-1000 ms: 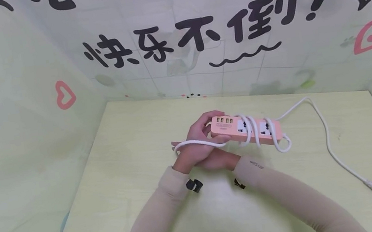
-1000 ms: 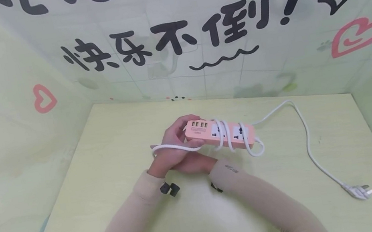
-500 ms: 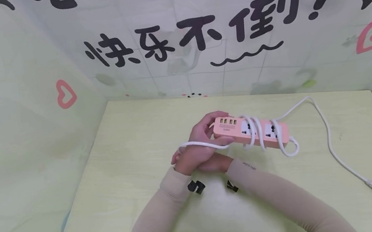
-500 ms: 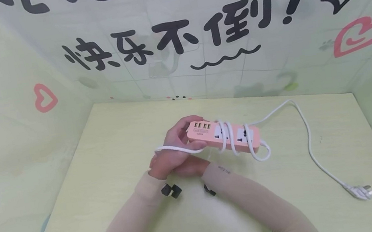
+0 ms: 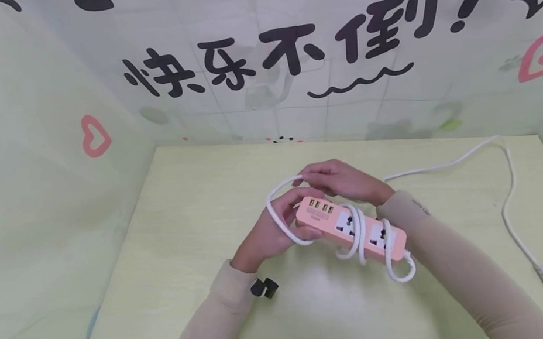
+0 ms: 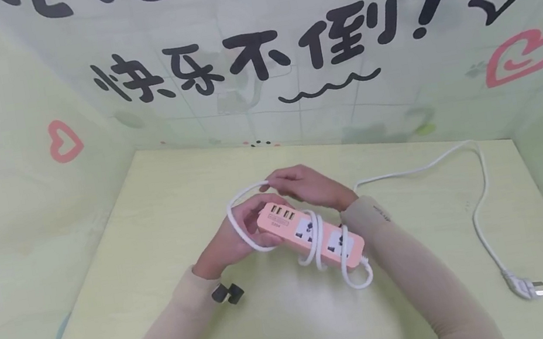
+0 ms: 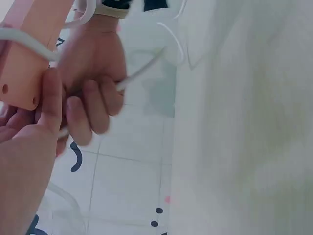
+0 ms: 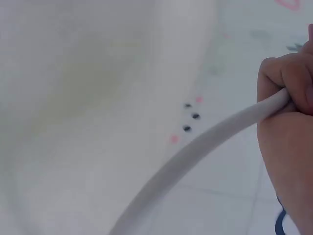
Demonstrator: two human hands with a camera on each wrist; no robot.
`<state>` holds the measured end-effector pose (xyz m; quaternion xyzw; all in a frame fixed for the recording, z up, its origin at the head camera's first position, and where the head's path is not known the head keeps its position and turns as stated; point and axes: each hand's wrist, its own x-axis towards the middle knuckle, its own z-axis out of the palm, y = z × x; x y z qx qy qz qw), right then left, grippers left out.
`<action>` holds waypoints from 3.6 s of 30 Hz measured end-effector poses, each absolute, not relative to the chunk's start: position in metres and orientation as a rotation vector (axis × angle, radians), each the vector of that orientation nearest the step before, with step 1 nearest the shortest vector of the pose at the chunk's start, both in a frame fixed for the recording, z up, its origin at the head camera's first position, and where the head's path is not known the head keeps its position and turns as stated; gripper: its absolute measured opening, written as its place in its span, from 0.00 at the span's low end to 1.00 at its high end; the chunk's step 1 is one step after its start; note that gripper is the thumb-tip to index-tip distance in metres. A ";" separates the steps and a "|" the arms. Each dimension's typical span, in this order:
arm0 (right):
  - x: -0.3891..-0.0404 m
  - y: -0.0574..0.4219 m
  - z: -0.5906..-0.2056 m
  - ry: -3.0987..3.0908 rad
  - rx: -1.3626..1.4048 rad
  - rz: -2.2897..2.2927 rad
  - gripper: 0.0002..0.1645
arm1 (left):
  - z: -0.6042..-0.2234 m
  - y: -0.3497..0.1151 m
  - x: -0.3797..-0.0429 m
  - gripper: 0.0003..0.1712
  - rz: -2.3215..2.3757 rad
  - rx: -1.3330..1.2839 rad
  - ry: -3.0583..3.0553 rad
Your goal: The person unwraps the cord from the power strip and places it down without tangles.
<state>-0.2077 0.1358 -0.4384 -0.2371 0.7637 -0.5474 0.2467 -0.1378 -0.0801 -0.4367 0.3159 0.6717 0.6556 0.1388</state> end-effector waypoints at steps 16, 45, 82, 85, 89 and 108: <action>-0.176 0.158 -0.349 2.565 -1.067 -1.239 0.15 | -0.458 -0.107 -0.162 0.36 2.104 0.414 2.220; -0.211 0.182 -0.406 2.651 -0.474 -1.231 0.22 | -0.426 -0.118 -0.150 0.34 2.112 0.588 2.104; -0.206 0.203 -0.459 2.606 -0.634 -0.844 0.14 | -0.430 -0.162 -0.180 0.34 2.735 0.349 2.030; -0.214 0.201 -0.479 2.664 -0.602 -0.864 0.11 | -0.426 -0.157 -0.177 0.38 2.733 0.418 1.990; -0.213 0.188 -0.497 2.675 -0.635 -0.933 0.12 | -0.422 -0.150 -0.174 0.43 2.711 0.473 1.974; -0.212 0.165 -0.506 2.880 -0.594 -0.752 0.14 | -0.428 -0.135 -0.170 0.54 2.516 0.534 2.024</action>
